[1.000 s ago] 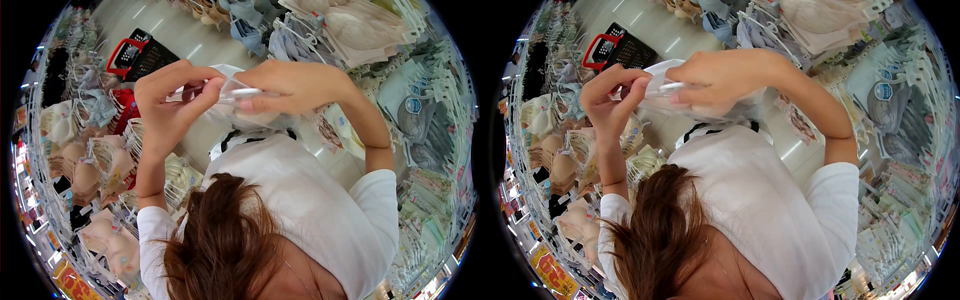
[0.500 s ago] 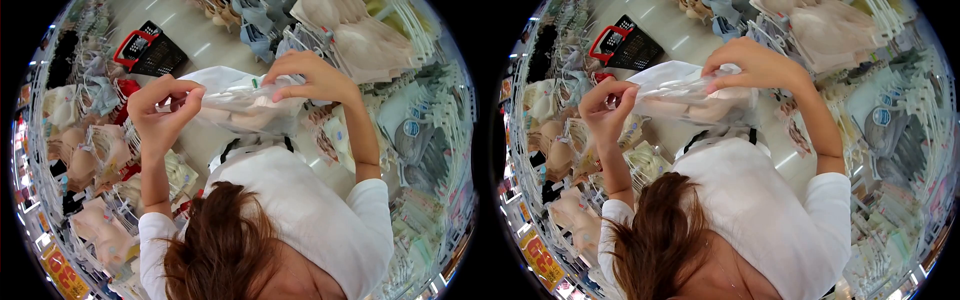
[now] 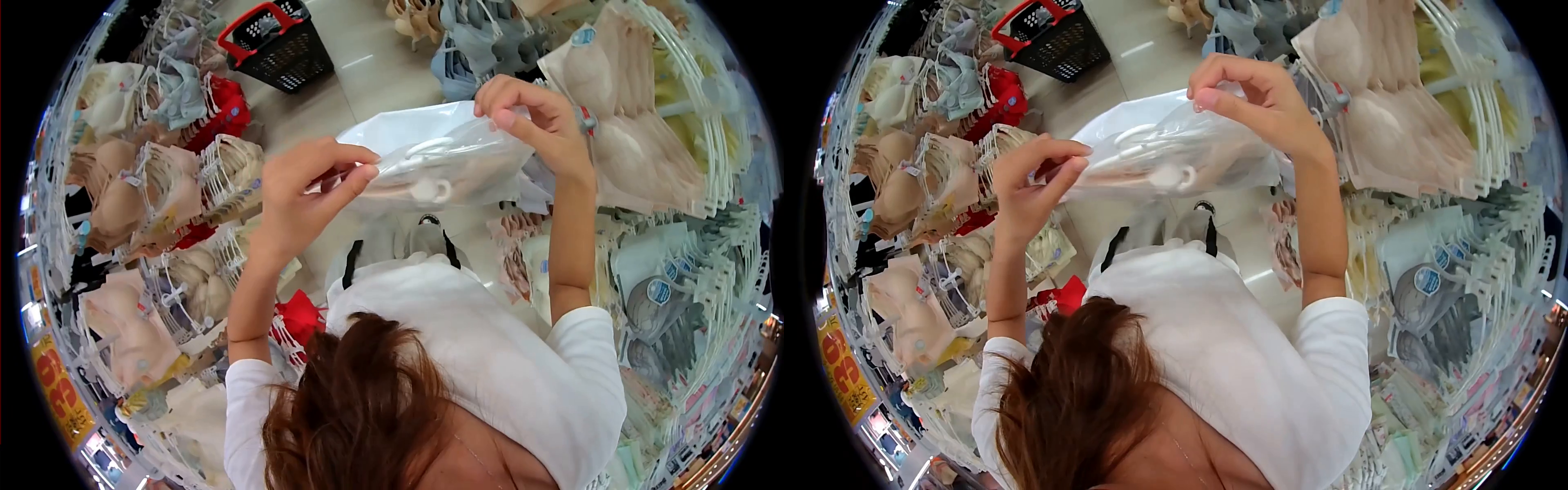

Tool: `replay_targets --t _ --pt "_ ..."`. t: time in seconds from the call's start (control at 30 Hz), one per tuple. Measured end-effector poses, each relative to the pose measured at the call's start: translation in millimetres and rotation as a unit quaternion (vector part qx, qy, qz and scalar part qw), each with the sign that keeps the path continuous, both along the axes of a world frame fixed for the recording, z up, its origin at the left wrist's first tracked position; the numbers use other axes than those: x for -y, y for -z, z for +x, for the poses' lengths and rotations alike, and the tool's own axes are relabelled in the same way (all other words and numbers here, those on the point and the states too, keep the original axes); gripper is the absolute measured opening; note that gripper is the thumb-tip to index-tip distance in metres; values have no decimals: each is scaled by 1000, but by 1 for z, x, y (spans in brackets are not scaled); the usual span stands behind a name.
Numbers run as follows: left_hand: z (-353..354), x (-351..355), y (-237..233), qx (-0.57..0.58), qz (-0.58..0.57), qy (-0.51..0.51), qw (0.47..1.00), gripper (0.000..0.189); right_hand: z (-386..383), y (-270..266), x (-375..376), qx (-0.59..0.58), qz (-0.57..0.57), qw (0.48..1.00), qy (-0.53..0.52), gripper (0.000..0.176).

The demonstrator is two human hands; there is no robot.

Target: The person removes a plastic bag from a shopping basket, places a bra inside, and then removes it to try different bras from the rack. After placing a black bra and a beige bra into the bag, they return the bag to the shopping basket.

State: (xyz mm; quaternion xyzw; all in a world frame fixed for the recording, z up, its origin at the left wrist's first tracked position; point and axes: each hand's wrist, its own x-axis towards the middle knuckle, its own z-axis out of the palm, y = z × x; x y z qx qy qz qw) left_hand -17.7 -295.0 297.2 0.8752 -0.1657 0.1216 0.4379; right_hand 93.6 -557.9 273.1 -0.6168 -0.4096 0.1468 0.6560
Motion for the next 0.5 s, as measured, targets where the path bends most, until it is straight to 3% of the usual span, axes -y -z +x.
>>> replay_targets --t 0.1,0.2,0.3,0.37,0.4,0.47,0.5 --pt "5 -21 11 -51 -36 -11 998 12 5 -3 -26 4 5 1000 18 8" --pt "11 -50 16 -88 -60 -1 994 14 15 -10 -56 95 -16 995 37 8" --pt "23 -97 18 -146 -49 38 987 16 32 -13 -93 124 -20 991 52 8" --pt "31 -141 30 -202 15 124 971 17 47 -14 -115 129 -35 989 62 8" --pt "35 -158 33 -199 17 121 972 17 54 -16 -129 133 -32 989 61 8" --pt "39 -189 36 -73 99 118 985 16 67 -19 -157 208 -86 974 16 8" --pt "42 -203 38 -149 67 106 981 16 73 -20 -170 204 -96 974 16 8"
